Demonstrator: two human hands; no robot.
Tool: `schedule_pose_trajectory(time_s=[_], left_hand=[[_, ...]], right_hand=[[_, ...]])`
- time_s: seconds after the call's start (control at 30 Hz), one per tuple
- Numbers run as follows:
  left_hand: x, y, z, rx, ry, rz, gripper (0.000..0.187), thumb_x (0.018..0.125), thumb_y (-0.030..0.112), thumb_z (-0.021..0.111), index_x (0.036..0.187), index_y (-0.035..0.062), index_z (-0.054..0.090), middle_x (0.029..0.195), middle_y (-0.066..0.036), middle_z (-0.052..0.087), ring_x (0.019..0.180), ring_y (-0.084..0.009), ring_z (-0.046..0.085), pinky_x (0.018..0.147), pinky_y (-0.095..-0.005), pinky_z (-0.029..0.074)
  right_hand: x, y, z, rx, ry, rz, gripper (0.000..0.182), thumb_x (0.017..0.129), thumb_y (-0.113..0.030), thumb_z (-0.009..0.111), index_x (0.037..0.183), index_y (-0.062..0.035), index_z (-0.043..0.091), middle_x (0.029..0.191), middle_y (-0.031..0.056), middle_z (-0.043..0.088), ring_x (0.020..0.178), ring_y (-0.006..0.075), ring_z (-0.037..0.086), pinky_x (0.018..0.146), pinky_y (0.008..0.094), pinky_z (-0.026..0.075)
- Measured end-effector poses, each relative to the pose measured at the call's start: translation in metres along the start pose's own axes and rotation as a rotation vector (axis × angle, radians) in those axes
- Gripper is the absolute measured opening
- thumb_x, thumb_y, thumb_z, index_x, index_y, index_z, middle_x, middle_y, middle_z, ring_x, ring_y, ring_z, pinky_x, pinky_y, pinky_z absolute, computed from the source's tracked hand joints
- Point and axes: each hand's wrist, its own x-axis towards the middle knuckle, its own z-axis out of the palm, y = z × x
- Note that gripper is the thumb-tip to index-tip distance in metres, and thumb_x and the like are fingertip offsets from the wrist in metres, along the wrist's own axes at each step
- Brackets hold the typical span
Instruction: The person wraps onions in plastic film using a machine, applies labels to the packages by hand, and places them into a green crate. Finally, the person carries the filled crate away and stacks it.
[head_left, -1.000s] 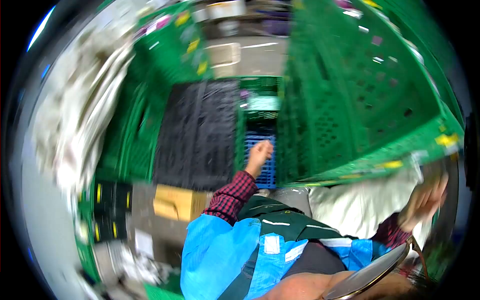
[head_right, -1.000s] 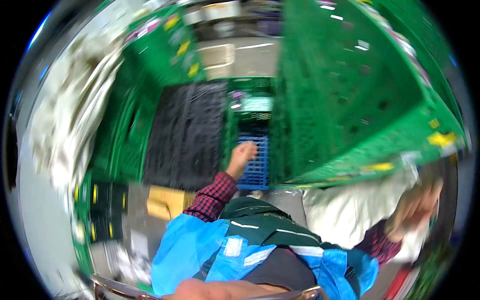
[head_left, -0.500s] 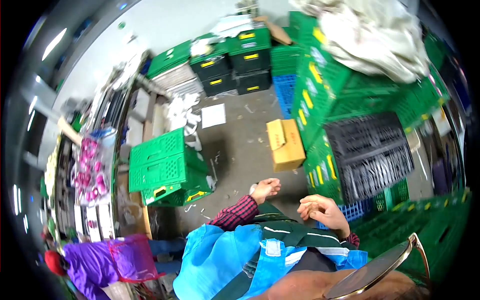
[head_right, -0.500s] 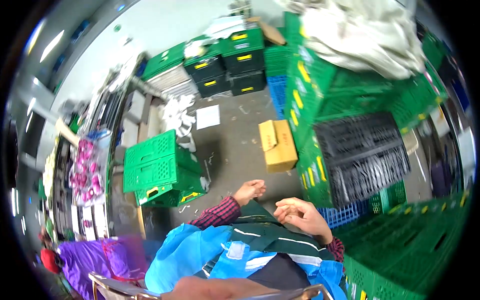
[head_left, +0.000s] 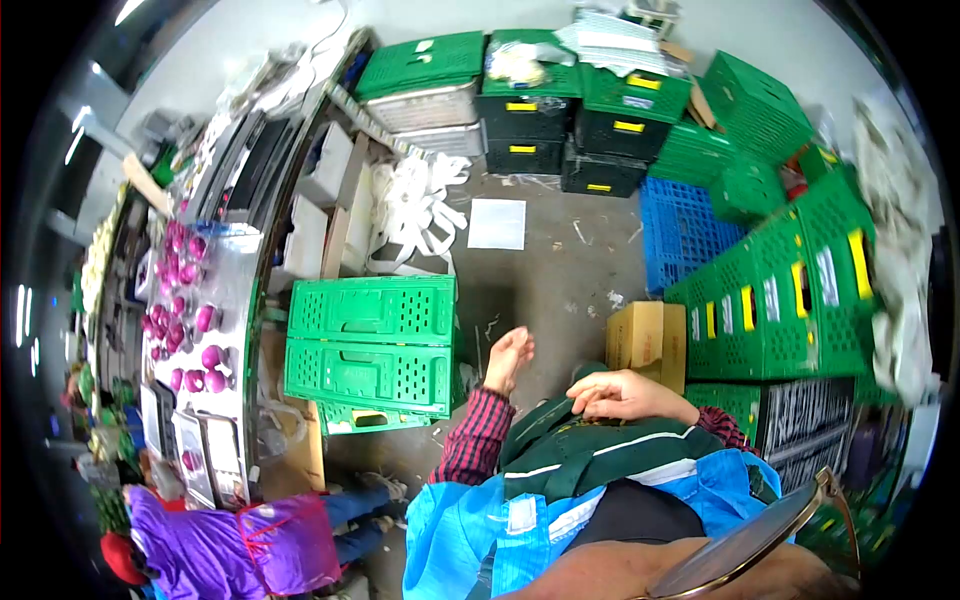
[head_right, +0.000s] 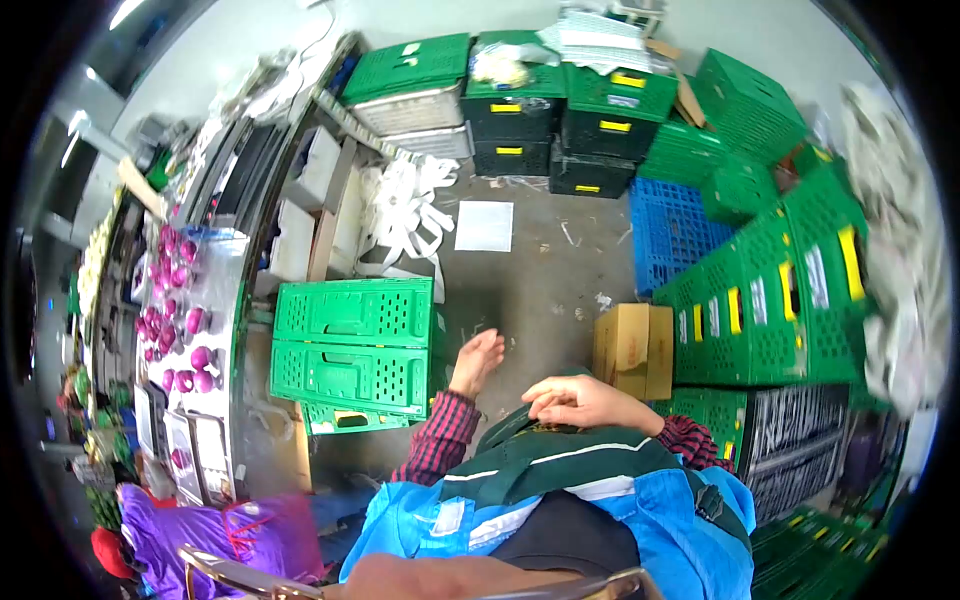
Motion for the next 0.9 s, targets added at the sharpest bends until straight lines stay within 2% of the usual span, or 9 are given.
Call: schedule_pose_trajectory(time_s=[0.13,0.23,0.3,0.33,0.4,0.43,0.6,0.7,0.9], left_hand=[[0.088,0.077,0.001,-0.07,0.001,0.128,0.041,0.089,0.026,0.061,0.123,0.0049,0.053,0.108,-0.005,0.061,0.093,-0.013,0.057,0.079,-0.0282,0.049],[0.152,0.114,-0.05,0.087,0.631,0.43,0.05,0.082,0.025,0.068,0.121,-0.0005,0.052,0.114,-0.011,0.058,0.102,-0.0248,0.056,0.086,-0.0346,0.045],[0.19,0.116,-0.128,0.457,1.404,0.649,0.05,0.077,0.022,0.068,0.116,-0.0061,0.051,0.116,-0.026,0.053,0.112,-0.0385,0.047,0.1,-0.0435,0.034],[0.185,0.121,-0.165,0.496,1.635,0.629,0.054,0.078,0.022,0.066,0.12,-0.0066,0.048,0.122,-0.026,0.049,0.117,-0.0401,0.043,0.102,-0.0448,0.031],[0.171,0.119,-0.218,0.547,2.008,0.242,0.065,0.079,0.027,0.064,0.13,-0.0037,0.037,0.129,-0.026,0.043,0.124,-0.04,0.036,0.103,-0.0485,0.029],[0.163,0.114,-0.241,0.431,2.019,0.004,0.067,0.08,0.028,0.064,0.132,-0.0016,0.036,0.13,-0.025,0.044,0.124,-0.0384,0.037,0.103,-0.0489,0.029],[0.161,0.103,-0.29,0.379,1.739,-0.53,0.059,0.076,0.034,0.068,0.12,0.0014,0.045,0.113,-0.018,0.055,0.105,-0.0345,0.054,0.085,-0.0498,0.042],[0.18,0.104,-0.308,0.496,1.928,-0.561,0.064,0.064,0.029,0.075,0.113,-0.0016,0.046,0.101,-0.019,0.054,0.095,-0.0342,0.055,0.082,-0.0457,0.045],[0.132,0.14,-0.247,0.49,1.898,-0.096,0.084,0.055,0.021,0.075,0.124,-0.0077,0.035,0.109,-0.025,0.046,0.104,-0.0405,0.046,0.093,-0.0459,0.038]], right_hand=[[0.08,-0.028,-0.079,0.009,0.056,0.121,0.031,0.09,-0.003,0.054,0.12,-0.0004,0.052,0.1,0.0099,0.064,0.087,0.0114,0.06,0.079,0.0253,0.05],[0.154,-0.042,-0.14,-0.084,0.015,0.13,0.03,0.089,-0.002,0.053,0.119,-0.0001,0.052,0.098,0.0098,0.064,0.087,0.0113,0.061,0.077,0.0246,0.051],[0.203,-0.076,-0.177,-0.089,-0.036,0.191,0.03,0.089,-0.002,0.053,0.119,0.0002,0.052,0.097,0.009,0.064,0.085,0.0106,0.06,0.076,0.0238,0.051],[0.23,-0.086,-0.189,-0.084,-0.014,0.237,0.031,0.089,-0.001,0.053,0.119,0.0004,0.052,0.096,0.0082,0.064,0.084,0.0099,0.06,0.075,0.0231,0.05],[0.294,-0.104,-0.212,-0.167,-0.134,0.288,0.03,0.088,-0.001,0.053,0.119,0.0007,0.052,0.095,0.0074,0.063,0.082,0.0091,0.059,0.074,0.0225,0.05],[0.322,-0.111,-0.219,-0.227,-0.184,0.323,0.03,0.088,-0.001,0.053,0.118,0.001,0.052,0.094,0.0066,0.063,0.081,0.0084,0.058,0.072,0.0218,0.049],[0.463,-0.146,-0.223,-0.379,-0.488,0.326,0.029,0.088,-0.003,0.055,0.116,0.0034,0.052,0.094,0.0057,0.062,0.082,0.008,0.057,0.075,0.0224,0.047],[0.54,-0.152,-0.205,-0.455,-0.683,0.264,0.028,0.089,-0.004,0.055,0.116,0.0035,0.052,0.094,0.0073,0.062,0.084,0.0092,0.058,0.077,0.0233,0.047],[0.613,-0.156,-0.153,-0.446,-0.892,0.285,0.027,0.088,-0.005,0.056,0.114,0.0018,0.054,0.095,0.0099,0.062,0.082,0.0136,0.061,0.074,0.0265,0.048]])
